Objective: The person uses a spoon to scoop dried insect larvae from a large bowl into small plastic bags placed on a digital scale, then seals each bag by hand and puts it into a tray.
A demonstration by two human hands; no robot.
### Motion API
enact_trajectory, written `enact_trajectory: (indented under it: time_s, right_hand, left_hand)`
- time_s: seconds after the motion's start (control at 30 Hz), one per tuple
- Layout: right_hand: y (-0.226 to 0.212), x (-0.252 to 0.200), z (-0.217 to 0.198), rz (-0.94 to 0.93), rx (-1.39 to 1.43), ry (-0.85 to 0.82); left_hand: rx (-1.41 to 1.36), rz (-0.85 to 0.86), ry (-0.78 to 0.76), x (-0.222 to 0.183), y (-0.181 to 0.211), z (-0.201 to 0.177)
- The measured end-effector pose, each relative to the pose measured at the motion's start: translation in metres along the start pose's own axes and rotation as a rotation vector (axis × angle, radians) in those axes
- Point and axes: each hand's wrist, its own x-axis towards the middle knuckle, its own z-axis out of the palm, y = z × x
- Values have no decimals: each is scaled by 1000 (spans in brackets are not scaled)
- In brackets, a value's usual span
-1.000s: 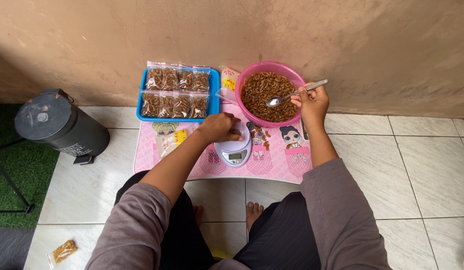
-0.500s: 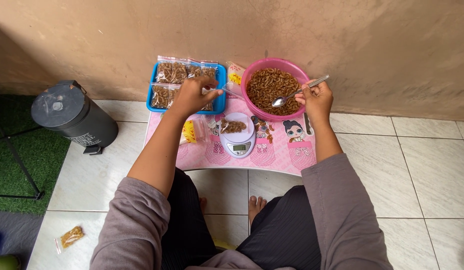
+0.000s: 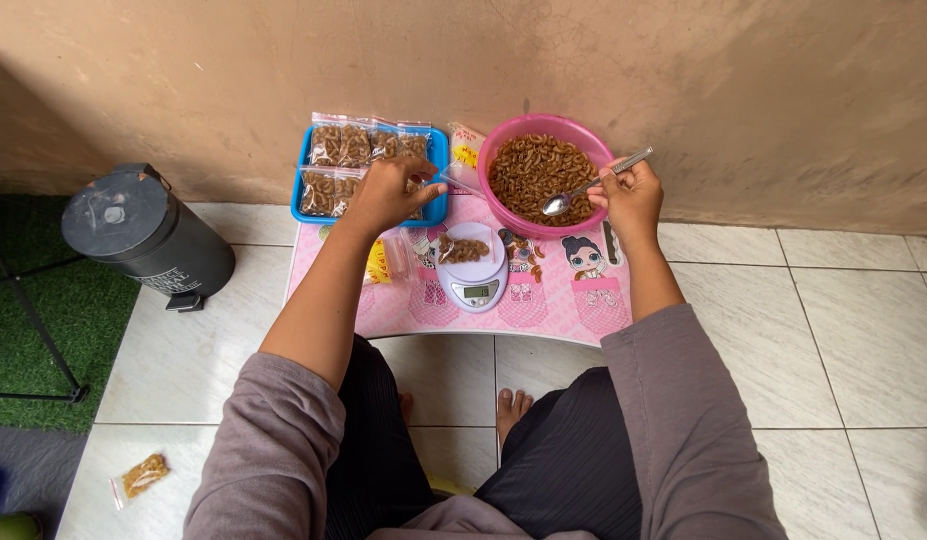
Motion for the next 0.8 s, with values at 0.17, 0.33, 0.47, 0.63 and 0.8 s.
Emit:
enact_trajectory:
  time_s: [0.17,0.33,0.47,0.63,0.8]
  right_hand:
    - [3,0,0,0,-5,-11]
    - [6,2,1,17,-22,-22]
    - [14,5,3,22,-29,-32]
    - [25,8,14,124,-81,-115]
    - [47,13,42,282,-42,-146]
  left_hand:
    - [-2,-3,-14,0,4,0]
    - [1,1,-14,1,8,2]
    - [13,-12,-24,3,5,6]
    - [-5,27,-49,11,-14,16]
    - [2,35,-73,18,-25,28]
